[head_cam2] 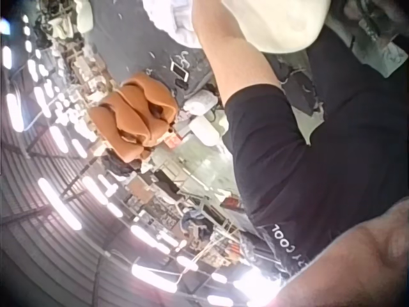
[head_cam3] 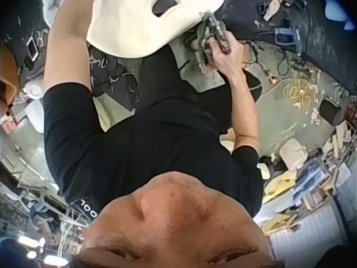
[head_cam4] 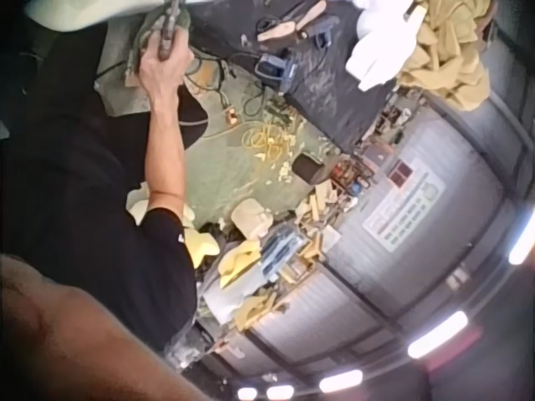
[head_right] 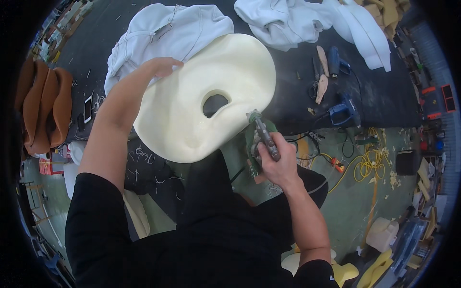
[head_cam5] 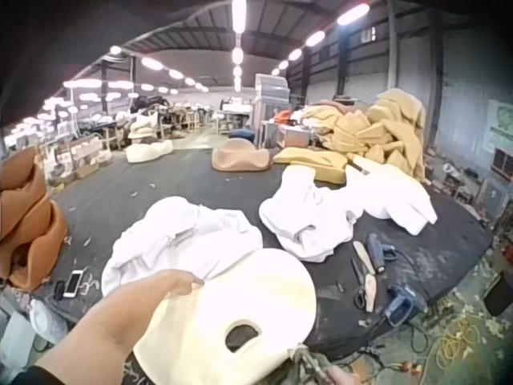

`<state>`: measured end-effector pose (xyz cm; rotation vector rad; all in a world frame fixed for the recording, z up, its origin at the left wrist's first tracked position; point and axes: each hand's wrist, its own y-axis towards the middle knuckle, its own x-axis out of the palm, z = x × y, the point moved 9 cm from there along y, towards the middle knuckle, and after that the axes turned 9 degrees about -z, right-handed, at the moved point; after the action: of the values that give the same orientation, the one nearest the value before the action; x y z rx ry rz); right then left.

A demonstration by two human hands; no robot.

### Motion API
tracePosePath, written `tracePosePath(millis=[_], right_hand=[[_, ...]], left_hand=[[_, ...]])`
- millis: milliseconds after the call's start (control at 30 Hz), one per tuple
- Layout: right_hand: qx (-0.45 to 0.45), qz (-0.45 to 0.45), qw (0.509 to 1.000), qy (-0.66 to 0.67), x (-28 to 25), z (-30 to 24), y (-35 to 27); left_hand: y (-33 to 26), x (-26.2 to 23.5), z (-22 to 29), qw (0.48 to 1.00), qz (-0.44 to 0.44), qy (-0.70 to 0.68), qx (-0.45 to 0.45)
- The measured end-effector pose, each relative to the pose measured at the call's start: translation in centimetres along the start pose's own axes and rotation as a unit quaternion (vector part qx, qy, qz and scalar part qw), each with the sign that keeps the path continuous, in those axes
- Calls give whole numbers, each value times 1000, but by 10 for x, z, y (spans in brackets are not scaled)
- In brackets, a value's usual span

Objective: Applying spray adhesive to a foam chair seat and fitting a leather cover over it.

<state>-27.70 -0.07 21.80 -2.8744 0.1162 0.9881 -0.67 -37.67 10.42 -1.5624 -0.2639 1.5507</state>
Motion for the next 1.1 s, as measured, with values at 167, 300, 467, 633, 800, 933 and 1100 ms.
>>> tracePosePath(millis=[167,300,467,633,800,933,1100], right_hand=[[-15,33,999,-26,-5,-2,4],[-10,0,1000,14,8,-13,13],[-25,-34,999,16,17,-14,12],[-9,17,1000,24,14,-2,9],[-31,-8,999,7,14,-4,16],[-58,-92,994,15,32,-25,28],[-75,-161,984,16,52,-31,32]], left_hand=[[1,1,7,1000,-19,23,3],[21,7,-23,999,22,5,25],[16,15,-31,993,80,-56,62],[-32,21,-65,917,260,-253,166],[-112,48,-78,921,325,-183,107],[-145,107,-104,886,410,-204,69],[-162,170,-93,838,466,-285,-10]])
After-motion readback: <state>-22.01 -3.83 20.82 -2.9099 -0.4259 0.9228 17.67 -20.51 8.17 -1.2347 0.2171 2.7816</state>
